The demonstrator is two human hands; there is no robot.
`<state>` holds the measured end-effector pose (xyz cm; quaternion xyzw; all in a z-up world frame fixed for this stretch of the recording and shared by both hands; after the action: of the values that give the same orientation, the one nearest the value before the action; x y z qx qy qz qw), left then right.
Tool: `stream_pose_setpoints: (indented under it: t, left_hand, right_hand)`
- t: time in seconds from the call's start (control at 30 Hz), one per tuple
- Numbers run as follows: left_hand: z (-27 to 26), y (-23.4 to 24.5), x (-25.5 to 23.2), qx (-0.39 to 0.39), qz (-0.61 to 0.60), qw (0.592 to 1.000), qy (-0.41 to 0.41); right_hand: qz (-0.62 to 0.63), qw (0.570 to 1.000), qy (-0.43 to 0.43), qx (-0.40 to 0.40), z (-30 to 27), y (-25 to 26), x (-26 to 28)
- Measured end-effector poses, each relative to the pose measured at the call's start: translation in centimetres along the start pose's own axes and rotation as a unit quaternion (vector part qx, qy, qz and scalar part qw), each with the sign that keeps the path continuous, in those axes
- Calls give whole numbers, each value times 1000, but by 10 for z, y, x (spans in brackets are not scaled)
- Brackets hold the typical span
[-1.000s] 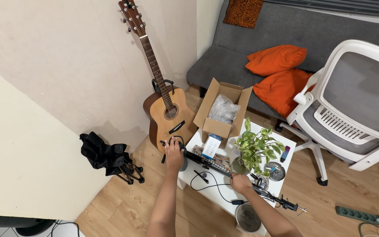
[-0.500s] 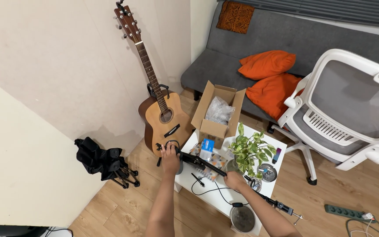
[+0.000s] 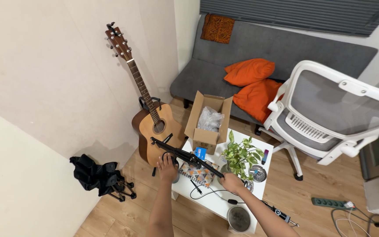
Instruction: Installing an articulated monitor arm onto a wooden shelf attached to a desk next to a television.
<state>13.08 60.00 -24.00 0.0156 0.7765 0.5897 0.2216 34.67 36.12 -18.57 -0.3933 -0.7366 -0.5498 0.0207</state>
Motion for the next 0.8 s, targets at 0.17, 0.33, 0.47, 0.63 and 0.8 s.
stream_pose_setpoints:
  t: [0.17,0.33,0.47,0.63,0.8]
  left_hand:
    - [-10,21,-14,-18,-75,997,1]
    - [-21,36,-35,-35,-166,985,-20]
    - [-37,39,-32,-3,-166,986,-23]
    - [-64,41,-30,2,-141,990,-10]
    - [-117,18,-46,-12,-149,988,-33]
  right_hand:
    - [23,999,3,-44,-25,21,9]
    - [56,997,-22,-55,-60,56,33]
    - [106,988,-14,-109,-89,92,59]
    - [142,971,64,-184,-85,97,62]
    - [263,942,52,-204,-79,90,76]
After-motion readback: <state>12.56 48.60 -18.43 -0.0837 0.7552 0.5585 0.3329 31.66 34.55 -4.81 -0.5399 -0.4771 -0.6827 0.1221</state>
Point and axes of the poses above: each hand's wrist, its own z-axis towards the middle knuckle, its own y-axis out of the back of the hand, x = y × z, the point moved 5 cm from there along z, towards the middle knuckle, and after that the axes turned 6 degrees about y, right-handed, at the moved point
